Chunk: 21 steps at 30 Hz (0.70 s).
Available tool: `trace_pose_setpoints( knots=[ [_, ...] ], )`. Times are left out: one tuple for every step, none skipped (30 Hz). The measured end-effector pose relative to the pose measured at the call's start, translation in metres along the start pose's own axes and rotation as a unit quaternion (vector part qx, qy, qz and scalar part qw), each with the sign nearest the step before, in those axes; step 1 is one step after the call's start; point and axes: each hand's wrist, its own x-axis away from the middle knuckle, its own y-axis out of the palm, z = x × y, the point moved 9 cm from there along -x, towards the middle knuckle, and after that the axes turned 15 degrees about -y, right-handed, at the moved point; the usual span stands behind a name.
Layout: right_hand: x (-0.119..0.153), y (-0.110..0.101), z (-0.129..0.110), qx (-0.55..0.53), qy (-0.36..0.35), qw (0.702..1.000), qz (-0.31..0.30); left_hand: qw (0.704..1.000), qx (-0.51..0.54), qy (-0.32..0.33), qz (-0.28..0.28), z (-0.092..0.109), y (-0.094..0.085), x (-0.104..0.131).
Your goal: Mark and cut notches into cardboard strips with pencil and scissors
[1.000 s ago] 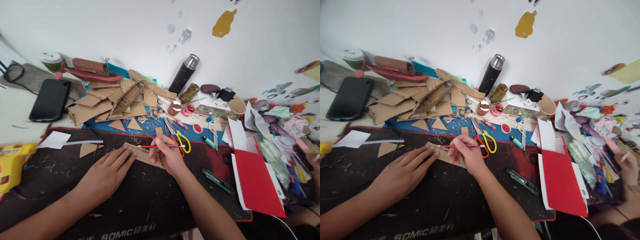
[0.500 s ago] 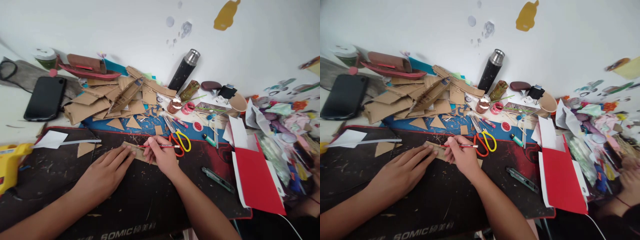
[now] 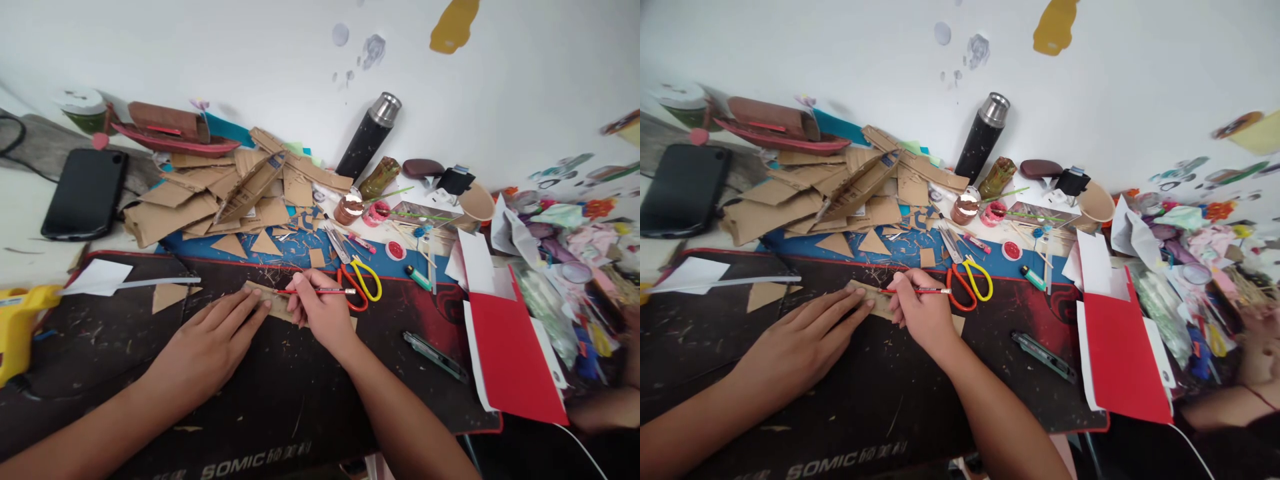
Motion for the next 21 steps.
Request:
trace_pose_setpoints(
  knots=[
    [0.0002,0.0000,0.0000,0.003,-0.003,1.000,-0.001,1.000,-0.002,0.002,-0.001,0.0001,-0.0001,-0.0002],
    [0.0003,0.0000,-0.0003,0.007,-0.006,1.000,-0.002,1.000,-0.002,0.003,-0.001,0.0000,-0.0001,-0.0003],
    [0.0004,0.0000,-0.0006,0.010,-0.009,1.000,-0.003,1.000,-0.002,0.003,-0.002,-0.0001,-0.0001,-0.0003],
    [0.0006,0.0002,-0.0009,0.013,-0.010,1.000,-0.004,1.000,-0.001,0.003,-0.002,-0.0003,0.0001,-0.0002],
    [0.0007,0.0005,-0.0012,0.015,-0.012,1.000,-0.006,1.000,-0.001,0.003,-0.002,-0.0004,0.0003,-0.0001],
    [0.0008,0.0008,-0.0014,0.017,-0.013,1.000,-0.007,1.000,-0.001,0.003,0.000,-0.0004,0.0004,0.0002],
    [0.0008,0.0011,-0.0016,0.019,-0.013,1.000,-0.008,1.000,-0.001,0.003,0.000,-0.0004,0.0006,0.0004],
    [0.0009,0.0012,-0.0016,0.020,-0.014,1.000,-0.009,1.000,-0.003,0.003,0.001,-0.0004,0.0008,0.0004],
    [0.0009,0.0013,-0.0016,0.021,-0.014,1.000,-0.009,1.000,-0.004,0.002,0.001,-0.0005,0.0009,0.0004],
    [0.0009,0.0013,-0.0014,0.023,-0.013,1.000,-0.010,1.000,-0.005,0.000,0.001,-0.0006,0.0008,0.0001],
    [0.0010,0.0012,-0.0010,0.025,-0.012,1.000,-0.009,1.000,-0.005,-0.001,0.001,-0.0007,0.0006,-0.0002],
    [0.0012,0.0011,-0.0006,0.028,-0.011,1.000,-0.010,1.000,-0.005,-0.001,0.000,-0.0007,0.0002,-0.0006],
    [0.0013,0.0011,-0.0002,0.030,-0.009,0.999,-0.011,1.000,-0.004,0.000,0.000,-0.0005,-0.0003,-0.0009],
    [0.0014,0.0012,0.0000,0.033,-0.010,0.999,-0.012,1.000,-0.002,0.001,0.002,-0.0003,-0.0009,-0.0011],
    [0.0016,0.0012,0.0000,0.035,-0.010,0.999,-0.012,1.000,-0.001,0.003,0.002,0.0000,-0.0014,-0.0013],
    [0.0017,0.0011,-0.0001,0.037,-0.011,0.999,-0.012,1.000,-0.001,0.004,0.003,0.0003,-0.0017,-0.0013],
    [0.0018,0.0012,-0.0001,0.039,-0.012,0.999,-0.013,1.000,-0.001,0.005,0.003,0.0004,-0.0018,-0.0013],
    [0.0019,0.0013,0.0000,0.039,-0.012,0.999,-0.013,1.000,-0.002,0.005,0.003,0.0003,-0.0018,-0.0013],
    [0.0020,0.0013,0.0000,0.039,-0.012,0.999,-0.013,1.000,-0.004,0.004,0.002,0.0001,-0.0015,-0.0013],
    [0.0021,0.0014,0.0001,0.039,-0.012,0.999,-0.014,1.000,-0.007,0.003,0.001,0.0001,-0.0013,-0.0013],
    [0.0021,0.0016,0.0002,0.039,-0.012,0.999,-0.015,1.000,-0.008,0.003,0.002,0.0001,-0.0013,-0.0013]
  ],
)
